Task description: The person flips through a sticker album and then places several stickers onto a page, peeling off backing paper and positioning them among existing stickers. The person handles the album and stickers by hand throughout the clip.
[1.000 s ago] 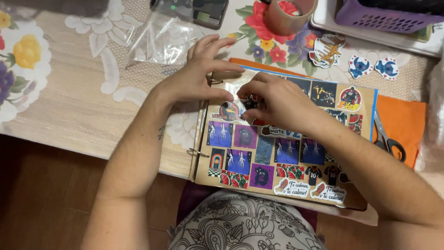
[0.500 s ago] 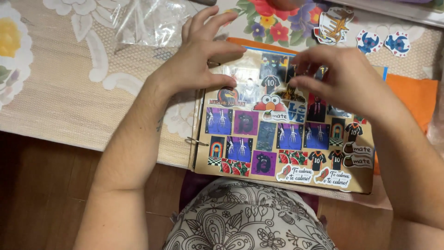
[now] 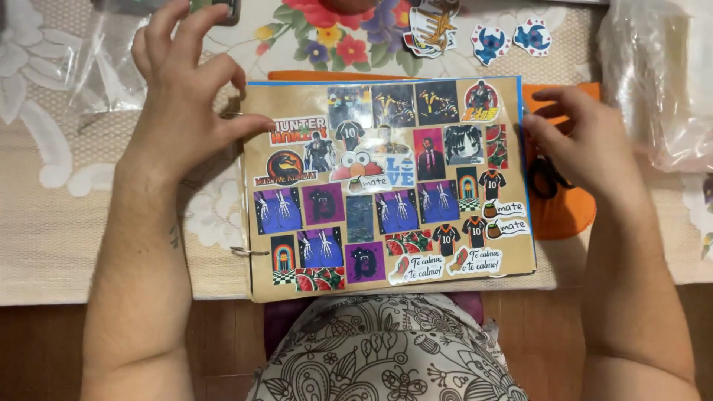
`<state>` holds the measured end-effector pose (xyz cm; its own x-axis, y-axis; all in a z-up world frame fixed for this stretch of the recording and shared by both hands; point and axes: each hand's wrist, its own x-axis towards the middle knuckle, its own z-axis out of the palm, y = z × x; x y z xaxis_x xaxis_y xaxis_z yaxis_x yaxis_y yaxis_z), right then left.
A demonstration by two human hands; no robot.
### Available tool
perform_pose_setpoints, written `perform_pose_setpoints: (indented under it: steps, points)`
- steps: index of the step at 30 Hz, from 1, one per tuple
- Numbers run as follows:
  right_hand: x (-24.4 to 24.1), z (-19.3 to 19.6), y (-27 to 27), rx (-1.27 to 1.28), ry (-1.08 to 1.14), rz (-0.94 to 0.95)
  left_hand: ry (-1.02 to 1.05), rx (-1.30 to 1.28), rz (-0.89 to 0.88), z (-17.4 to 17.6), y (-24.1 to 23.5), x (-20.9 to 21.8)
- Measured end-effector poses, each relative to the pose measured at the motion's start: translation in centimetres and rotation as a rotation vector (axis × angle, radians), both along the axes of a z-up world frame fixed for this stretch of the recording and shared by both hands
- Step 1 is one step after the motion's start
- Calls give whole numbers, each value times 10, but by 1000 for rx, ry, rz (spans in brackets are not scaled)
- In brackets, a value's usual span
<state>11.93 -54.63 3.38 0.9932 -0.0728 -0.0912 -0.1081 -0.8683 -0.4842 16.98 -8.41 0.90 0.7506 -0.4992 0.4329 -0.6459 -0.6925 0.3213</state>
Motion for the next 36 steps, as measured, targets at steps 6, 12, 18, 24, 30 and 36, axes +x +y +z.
perform_pose_setpoints:
  steps: [6, 12, 18, 24, 30, 36]
  points:
    - [3, -18, 8, 219, 62, -77, -101, 6, 32, -17, 1, -3]
    - [7, -19, 2, 156, 67, -21, -154, -10, 77, -21, 2, -6]
    - [14, 4, 10, -257, -238, 292, -185, 10, 101, -18, -3, -10]
    - [11, 20, 48, -182, 89, 443, -119, 21, 55, -8, -19, -16]
    - [12, 20, 71, -309, 100, 530, -70, 56, 5, -14, -27, -14]
    - [12, 23, 137, -179, 96, 766, -71, 49, -38, -13, -23, -15]
